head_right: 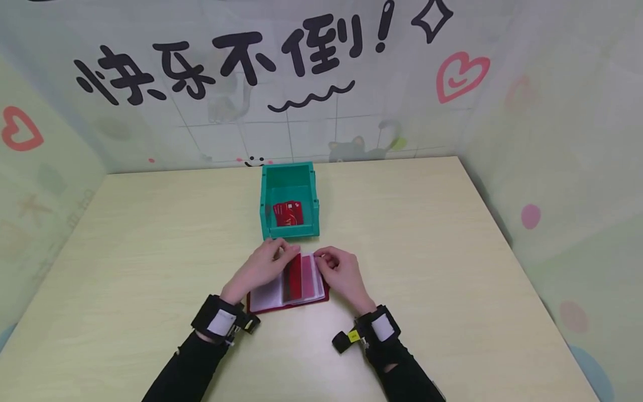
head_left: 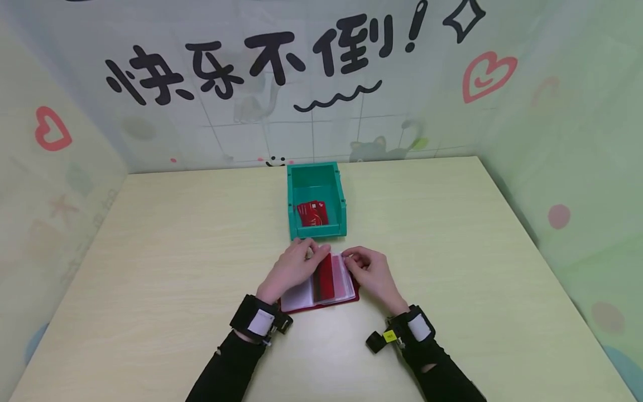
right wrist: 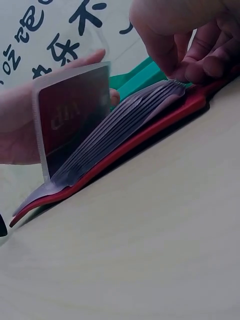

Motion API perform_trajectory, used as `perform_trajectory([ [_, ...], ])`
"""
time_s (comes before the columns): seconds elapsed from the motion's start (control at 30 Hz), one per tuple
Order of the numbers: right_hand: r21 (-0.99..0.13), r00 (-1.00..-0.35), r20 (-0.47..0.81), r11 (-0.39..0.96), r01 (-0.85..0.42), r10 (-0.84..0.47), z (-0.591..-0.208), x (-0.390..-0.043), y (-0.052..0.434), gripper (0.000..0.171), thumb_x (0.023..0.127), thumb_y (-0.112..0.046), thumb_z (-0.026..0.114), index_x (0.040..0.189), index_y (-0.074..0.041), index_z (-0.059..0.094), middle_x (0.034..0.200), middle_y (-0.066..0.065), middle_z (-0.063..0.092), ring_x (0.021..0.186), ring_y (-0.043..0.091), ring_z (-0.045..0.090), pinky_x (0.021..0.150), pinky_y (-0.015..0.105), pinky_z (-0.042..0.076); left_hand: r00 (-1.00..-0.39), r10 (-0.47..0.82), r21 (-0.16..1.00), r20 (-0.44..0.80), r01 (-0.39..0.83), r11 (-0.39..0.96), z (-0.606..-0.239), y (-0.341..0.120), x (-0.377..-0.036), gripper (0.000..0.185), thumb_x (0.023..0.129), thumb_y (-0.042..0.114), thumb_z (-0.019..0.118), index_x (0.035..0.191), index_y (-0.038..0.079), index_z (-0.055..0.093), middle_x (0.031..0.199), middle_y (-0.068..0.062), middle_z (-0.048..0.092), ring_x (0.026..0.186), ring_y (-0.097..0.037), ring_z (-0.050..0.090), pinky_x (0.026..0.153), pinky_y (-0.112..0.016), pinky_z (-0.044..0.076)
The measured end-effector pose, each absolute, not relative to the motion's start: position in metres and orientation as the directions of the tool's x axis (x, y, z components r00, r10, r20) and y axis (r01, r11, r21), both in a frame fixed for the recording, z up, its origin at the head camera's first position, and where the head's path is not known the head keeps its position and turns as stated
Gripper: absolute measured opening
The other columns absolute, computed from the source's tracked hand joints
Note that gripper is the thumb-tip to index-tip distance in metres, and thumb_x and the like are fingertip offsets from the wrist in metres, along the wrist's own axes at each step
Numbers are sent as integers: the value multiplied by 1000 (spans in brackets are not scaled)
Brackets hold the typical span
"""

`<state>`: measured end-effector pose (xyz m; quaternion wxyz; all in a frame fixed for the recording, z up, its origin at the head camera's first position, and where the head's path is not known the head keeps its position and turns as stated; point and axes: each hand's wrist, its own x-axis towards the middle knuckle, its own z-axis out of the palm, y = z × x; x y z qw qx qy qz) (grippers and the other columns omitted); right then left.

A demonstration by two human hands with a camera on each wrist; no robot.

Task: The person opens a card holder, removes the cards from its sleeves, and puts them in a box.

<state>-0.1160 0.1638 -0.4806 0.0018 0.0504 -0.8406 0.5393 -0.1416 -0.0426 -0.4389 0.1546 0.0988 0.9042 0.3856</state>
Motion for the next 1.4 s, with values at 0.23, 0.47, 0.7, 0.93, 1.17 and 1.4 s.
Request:
perform_trajectory([
  [0.23,-904,-993,88,412,-114,-80,-481,-115,163,14,96,-9,67,107,-3,73,80,14,68,63,9,52,55,17,41,-919,339,812,-202,36,583,-443,-60,-140,36,102,46,53,115,15,65,92,-4,63,83,-17,55,68,-28,45],
  [0.47,-900,-991,112,416,-133,-75,-479,-114,161,12,95,-7,66,104,-3,74,77,13,66,62,8,52,55,18,42,-906,381,887,-186,12,462,-448,-82,-137,30,99,26,62,123,8,63,98,-12,69,85,-17,57,70,-27,47],
  [0.7,-866,-982,157,463,-187,-103,-475,-114,160,13,94,-7,67,105,-3,73,77,10,65,63,10,51,56,18,42,-898,314,892,-309,-158,424,-449,-107,-131,38,91,31,75,117,5,66,103,-12,77,86,-17,68,76,-29,57],
  [0.93,-655,-932,236,664,-361,-274,-450,-108,135,15,88,-14,75,101,-7,76,87,4,65,80,13,52,68,24,46,-859,271,863,-435,-311,398,-452,-117,-133,32,86,26,80,92,-3,67,83,-11,76,61,-13,69,62,-26,59],
  [1.17,-465,-898,111,776,-426,-426,-441,-106,115,29,88,-25,77,113,-11,76,96,5,64,90,16,52,77,33,46,-855,246,847,-456,-333,415,-456,-115,-133,28,88,24,79,87,-1,66,70,-4,71,53,-10,65,57,-22,56],
  [1.4,-441,-914,62,810,-386,-401,-444,-110,102,38,91,-32,73,121,-9,71,103,8,60,101,24,51,85,41,45,-852,251,845,-460,-333,418,-455,-115,-133,26,89,21,78,87,-1,63,68,-3,68,52,-9,62,55,-21,55],
])
